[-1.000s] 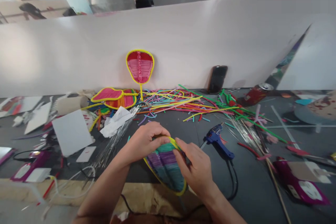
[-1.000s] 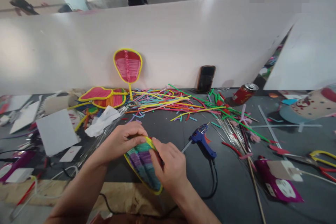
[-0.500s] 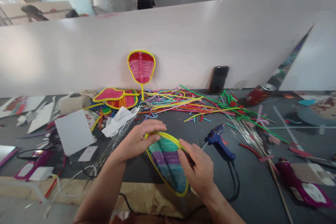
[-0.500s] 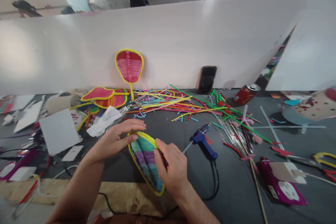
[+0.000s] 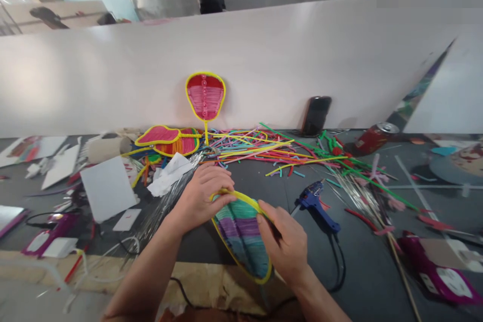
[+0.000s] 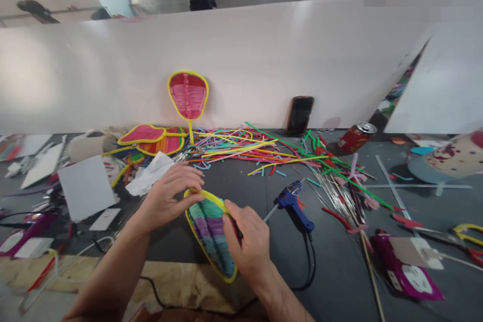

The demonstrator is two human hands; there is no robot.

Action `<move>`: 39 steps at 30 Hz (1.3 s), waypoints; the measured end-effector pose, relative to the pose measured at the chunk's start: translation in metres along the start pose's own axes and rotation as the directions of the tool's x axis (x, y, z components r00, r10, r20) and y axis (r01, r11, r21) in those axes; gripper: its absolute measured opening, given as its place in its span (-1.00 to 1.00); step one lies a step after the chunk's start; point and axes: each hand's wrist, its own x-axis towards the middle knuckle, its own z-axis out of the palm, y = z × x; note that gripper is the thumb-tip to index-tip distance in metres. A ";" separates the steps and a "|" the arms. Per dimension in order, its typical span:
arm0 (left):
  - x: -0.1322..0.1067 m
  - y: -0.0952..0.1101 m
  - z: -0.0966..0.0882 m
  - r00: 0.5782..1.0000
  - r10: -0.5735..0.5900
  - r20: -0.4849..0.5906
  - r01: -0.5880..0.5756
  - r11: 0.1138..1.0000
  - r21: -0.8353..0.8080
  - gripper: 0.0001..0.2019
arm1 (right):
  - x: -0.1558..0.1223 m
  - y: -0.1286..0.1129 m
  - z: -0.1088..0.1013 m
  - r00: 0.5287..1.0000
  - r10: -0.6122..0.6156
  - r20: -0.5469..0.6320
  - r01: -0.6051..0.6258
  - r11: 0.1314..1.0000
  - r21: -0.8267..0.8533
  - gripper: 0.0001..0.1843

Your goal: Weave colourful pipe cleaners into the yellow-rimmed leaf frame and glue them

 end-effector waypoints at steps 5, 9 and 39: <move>-0.009 -0.006 0.001 0.982 -0.191 0.005 0.190 0.972 -0.136 -0.87 | -0.005 0.005 0.001 1.000 0.023 0.018 -0.022 1.000 -0.003 -0.76; -0.020 -0.014 0.004 0.926 -0.378 -0.018 0.372 0.918 -0.138 -0.80 | -0.009 0.009 0.000 0.999 0.039 0.011 -0.038 0.999 -0.031 -0.77; -0.071 -0.072 -0.050 0.722 -0.617 -0.315 0.675 0.527 0.515 -0.67 | -0.006 0.010 -0.001 0.995 0.099 -0.026 -0.100 0.994 -0.037 -0.78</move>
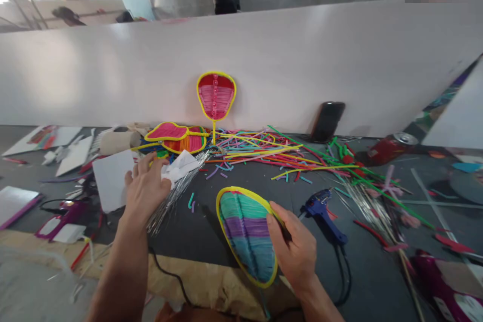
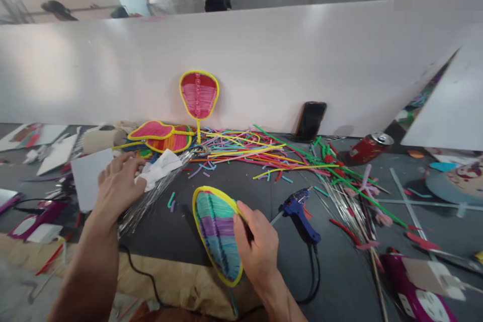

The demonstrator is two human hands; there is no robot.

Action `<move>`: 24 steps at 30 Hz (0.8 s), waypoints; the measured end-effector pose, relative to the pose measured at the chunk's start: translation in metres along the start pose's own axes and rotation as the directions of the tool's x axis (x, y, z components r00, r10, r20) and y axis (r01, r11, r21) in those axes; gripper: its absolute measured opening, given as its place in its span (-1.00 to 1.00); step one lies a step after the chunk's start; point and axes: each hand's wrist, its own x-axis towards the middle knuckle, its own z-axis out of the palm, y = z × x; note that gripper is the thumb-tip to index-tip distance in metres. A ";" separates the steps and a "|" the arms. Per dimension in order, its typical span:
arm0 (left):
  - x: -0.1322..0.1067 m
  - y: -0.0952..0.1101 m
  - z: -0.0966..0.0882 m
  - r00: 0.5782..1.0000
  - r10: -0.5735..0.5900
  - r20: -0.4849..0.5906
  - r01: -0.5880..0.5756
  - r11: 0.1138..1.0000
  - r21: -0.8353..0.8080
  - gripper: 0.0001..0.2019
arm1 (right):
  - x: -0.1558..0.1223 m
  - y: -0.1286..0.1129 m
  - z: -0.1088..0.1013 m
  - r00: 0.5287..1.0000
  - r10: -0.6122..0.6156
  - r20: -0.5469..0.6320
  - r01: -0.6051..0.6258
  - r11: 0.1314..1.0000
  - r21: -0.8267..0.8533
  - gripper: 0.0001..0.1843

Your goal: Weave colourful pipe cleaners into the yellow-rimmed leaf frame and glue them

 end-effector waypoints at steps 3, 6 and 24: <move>-0.010 0.034 -0.013 0.942 0.296 -0.158 -0.327 0.914 -0.238 -0.79 | 0.001 -0.004 -0.001 0.999 -0.050 0.002 0.050 0.999 0.001 -0.77; -0.021 0.072 -0.019 0.828 0.550 -0.107 -0.527 0.699 -0.483 -0.80 | 0.002 -0.010 -0.002 0.992 -0.124 0.026 0.124 0.992 -0.002 -0.73; -0.024 0.117 -0.020 0.598 0.790 0.135 -0.444 0.466 -0.765 -0.74 | 0.006 -0.032 -0.013 0.975 -0.206 0.082 0.201 0.977 0.070 -0.77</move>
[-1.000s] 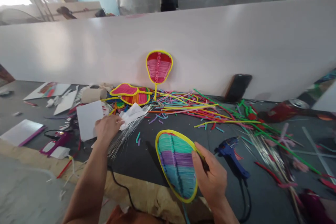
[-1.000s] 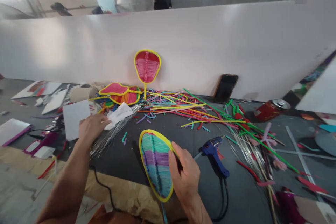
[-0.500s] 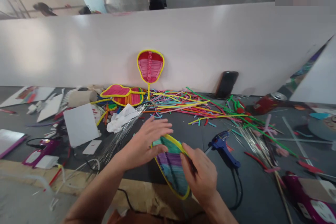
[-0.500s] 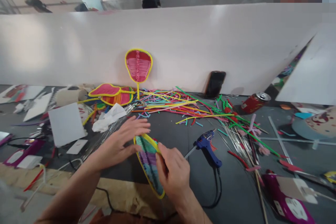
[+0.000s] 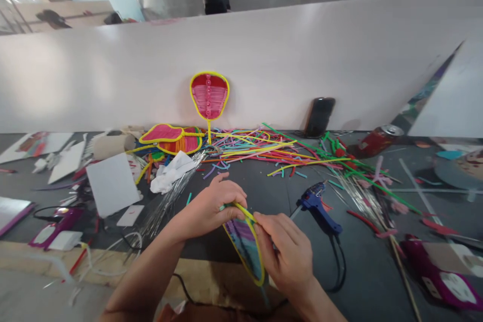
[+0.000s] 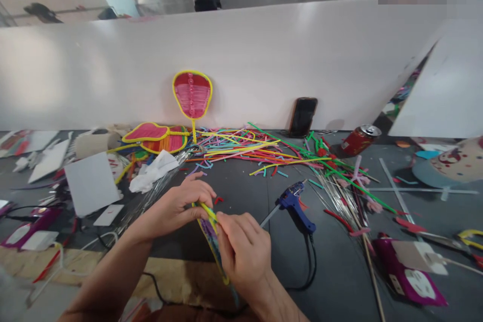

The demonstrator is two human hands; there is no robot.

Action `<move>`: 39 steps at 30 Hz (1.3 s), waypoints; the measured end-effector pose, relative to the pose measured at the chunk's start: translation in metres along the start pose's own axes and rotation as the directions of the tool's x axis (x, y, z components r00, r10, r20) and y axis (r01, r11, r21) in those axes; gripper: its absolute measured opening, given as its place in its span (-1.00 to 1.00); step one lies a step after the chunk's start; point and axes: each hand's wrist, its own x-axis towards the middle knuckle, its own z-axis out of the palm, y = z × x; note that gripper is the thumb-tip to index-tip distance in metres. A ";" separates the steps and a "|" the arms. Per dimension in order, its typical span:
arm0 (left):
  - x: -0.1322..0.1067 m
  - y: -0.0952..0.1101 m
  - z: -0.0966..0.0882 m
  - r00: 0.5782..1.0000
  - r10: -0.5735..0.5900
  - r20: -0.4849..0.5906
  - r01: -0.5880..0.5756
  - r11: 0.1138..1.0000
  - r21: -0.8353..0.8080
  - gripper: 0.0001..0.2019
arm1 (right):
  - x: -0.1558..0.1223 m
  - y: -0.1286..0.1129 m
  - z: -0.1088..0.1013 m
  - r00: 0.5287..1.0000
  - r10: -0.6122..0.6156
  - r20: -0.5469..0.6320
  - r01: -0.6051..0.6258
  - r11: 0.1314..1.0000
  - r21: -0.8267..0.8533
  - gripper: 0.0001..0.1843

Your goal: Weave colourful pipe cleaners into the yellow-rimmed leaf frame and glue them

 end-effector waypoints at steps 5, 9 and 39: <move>0.002 0.000 0.001 1.000 0.017 -0.003 -0.017 1.000 -0.010 -0.74 | 0.001 0.001 -0.002 0.999 0.034 -0.017 -0.034 0.999 0.000 -0.78; 0.002 -0.002 0.001 1.000 0.014 -0.009 -0.014 1.000 -0.019 -0.77 | -0.003 0.002 -0.001 1.000 0.019 0.005 -0.019 1.000 -0.013 -0.77; -0.004 0.005 0.055 0.849 -0.397 -0.349 0.235 0.875 -0.424 -0.78 | -0.002 0.010 0.019 0.998 0.001 -0.069 -0.014 0.981 -0.192 -0.67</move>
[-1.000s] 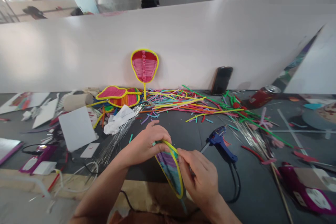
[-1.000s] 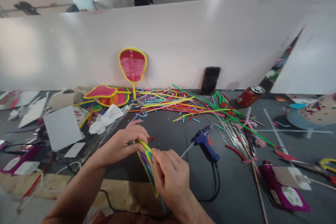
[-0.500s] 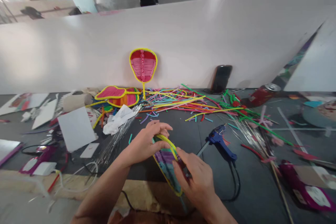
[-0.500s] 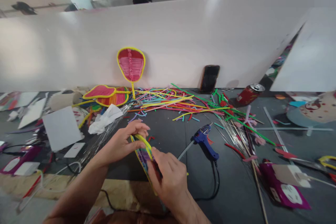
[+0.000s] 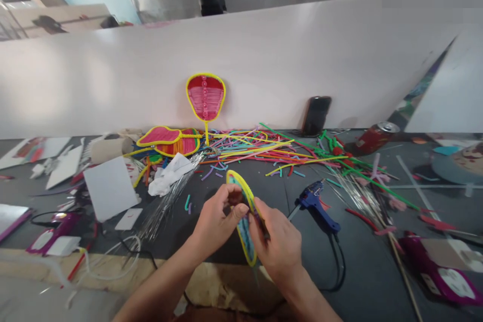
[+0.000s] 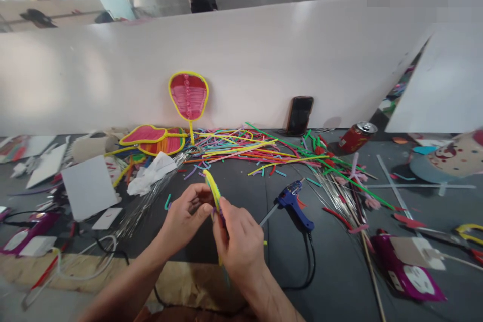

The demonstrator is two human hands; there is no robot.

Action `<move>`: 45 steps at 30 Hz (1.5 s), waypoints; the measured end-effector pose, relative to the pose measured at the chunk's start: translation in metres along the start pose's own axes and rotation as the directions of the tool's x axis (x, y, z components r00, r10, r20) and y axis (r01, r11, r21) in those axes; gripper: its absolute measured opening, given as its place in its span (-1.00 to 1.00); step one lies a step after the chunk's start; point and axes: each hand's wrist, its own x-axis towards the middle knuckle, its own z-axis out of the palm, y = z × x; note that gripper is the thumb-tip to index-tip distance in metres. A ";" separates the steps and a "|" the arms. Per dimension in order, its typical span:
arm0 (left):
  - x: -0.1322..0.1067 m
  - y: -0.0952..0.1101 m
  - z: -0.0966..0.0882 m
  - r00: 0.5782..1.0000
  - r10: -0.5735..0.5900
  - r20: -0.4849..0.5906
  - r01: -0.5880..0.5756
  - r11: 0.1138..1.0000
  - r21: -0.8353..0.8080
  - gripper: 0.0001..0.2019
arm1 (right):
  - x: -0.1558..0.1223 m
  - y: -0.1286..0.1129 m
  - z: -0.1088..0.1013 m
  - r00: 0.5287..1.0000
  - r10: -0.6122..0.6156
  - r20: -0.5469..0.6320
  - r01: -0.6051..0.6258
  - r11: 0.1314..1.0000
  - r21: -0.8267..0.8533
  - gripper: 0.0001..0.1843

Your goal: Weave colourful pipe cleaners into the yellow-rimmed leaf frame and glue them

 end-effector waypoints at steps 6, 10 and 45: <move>-0.008 0.005 -0.010 0.996 -0.091 0.009 0.092 0.983 -0.160 -0.69 | 0.000 -0.019 0.005 0.983 -0.049 0.179 0.039 0.997 0.059 -0.61; -0.005 0.006 -0.021 0.991 -0.129 -0.039 0.125 0.988 -0.091 -0.68 | 0.001 -0.026 0.004 0.965 -0.049 0.257 0.035 0.998 0.059 -0.53; 0.011 0.006 -0.006 0.991 -0.030 0.128 0.028 0.999 0.017 -0.65 | 0.062 0.047 -0.024 0.922 -0.280 0.269 0.287 0.958 0.013 -0.77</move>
